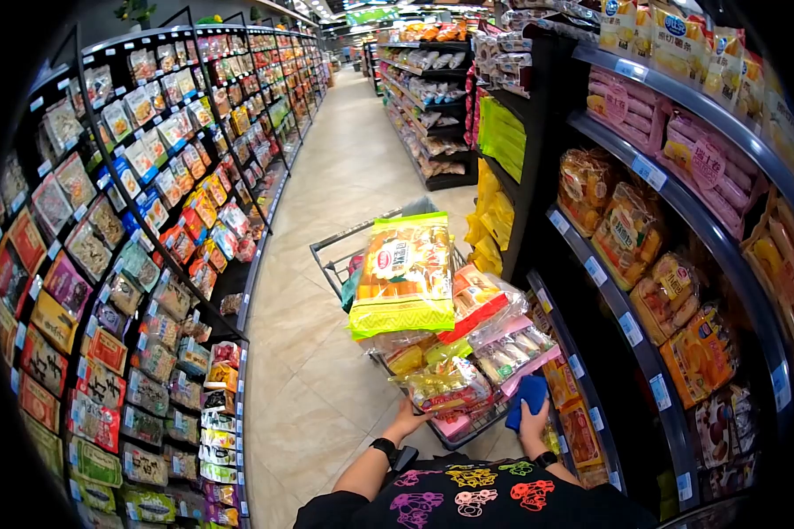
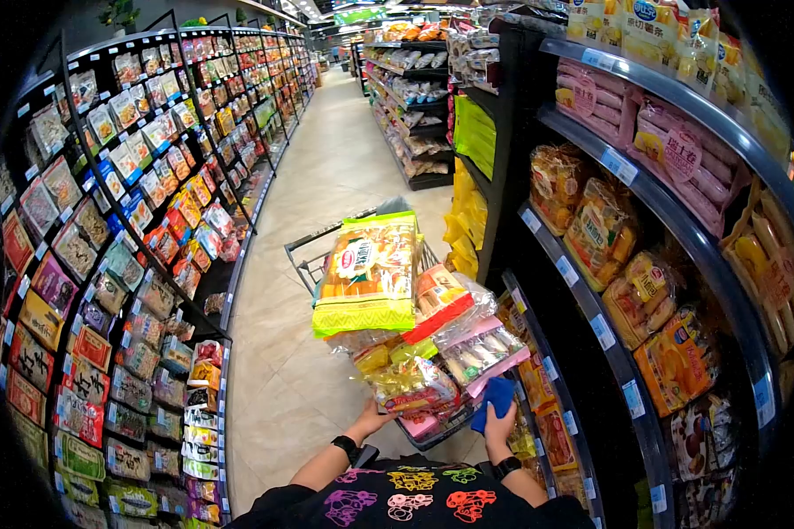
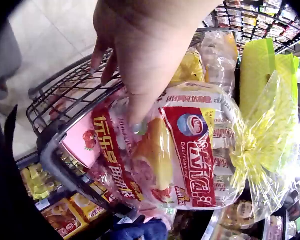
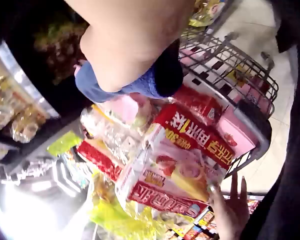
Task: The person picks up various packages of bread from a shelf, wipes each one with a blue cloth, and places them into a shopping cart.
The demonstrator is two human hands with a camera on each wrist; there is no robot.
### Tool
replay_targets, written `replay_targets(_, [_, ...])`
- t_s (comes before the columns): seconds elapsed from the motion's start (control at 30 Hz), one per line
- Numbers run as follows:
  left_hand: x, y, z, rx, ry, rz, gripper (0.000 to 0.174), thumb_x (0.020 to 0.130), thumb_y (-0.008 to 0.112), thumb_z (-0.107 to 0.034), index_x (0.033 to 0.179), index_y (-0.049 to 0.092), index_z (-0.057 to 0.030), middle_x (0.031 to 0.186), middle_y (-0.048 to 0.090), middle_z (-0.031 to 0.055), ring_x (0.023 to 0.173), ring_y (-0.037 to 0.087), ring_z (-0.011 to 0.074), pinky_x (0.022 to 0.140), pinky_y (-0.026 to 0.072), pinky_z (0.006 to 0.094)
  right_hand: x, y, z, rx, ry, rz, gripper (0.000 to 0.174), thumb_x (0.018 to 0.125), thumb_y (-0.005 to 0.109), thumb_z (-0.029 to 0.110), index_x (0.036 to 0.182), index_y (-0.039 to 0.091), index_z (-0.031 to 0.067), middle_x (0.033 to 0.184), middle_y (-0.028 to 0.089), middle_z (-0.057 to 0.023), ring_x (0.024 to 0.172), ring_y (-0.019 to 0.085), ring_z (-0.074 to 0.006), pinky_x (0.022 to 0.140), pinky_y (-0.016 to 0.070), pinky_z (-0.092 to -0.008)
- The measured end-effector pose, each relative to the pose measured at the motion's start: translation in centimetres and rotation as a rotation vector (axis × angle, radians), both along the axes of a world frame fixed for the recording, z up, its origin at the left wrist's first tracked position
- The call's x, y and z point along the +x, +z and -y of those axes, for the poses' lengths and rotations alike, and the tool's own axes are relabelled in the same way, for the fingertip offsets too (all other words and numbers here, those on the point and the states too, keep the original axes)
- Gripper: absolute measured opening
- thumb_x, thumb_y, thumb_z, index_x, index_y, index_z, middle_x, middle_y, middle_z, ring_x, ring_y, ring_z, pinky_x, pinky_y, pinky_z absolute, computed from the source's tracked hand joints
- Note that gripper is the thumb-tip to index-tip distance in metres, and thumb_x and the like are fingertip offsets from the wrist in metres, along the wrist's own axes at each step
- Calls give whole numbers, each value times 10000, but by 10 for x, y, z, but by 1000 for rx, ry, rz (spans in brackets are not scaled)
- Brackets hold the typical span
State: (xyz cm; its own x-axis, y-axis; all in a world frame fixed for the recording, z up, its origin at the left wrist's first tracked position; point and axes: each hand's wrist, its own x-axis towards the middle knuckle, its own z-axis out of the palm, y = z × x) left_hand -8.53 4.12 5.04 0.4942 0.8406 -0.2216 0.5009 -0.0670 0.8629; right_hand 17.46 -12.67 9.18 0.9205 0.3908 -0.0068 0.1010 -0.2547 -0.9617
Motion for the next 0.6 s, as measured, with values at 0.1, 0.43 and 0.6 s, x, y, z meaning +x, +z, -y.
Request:
replay_targets(0.1, [1,-11,11,50,58,44,997,675,735,-283,1416,100,-78,1288,368,244,1221,328,369,1011,286,394,6,-16,25,-26,16,-479,440,763,642,168,1137,490,-7,1086,539,-162,961,538,-280,828,430,-360])
replay_targets(0.43, [16,-18,66,30,381,353,637,758,652,-122,1290,323,-3,1216,481,180,1047,515,237,795,472,324,73,-282,170,-452,1197,-117,303,845,505,304,991,633,72,860,643,-86,767,585,-210,720,453,-323])
replay_targets(0.6, [-11,-76,121,-582,372,186,350,837,537,-224,1114,505,-11,876,586,95,715,585,200,632,482,302,65,-224,173,-870,706,-517,443,629,725,357,829,627,-26,726,625,-90,570,565,-200,535,438,-324])
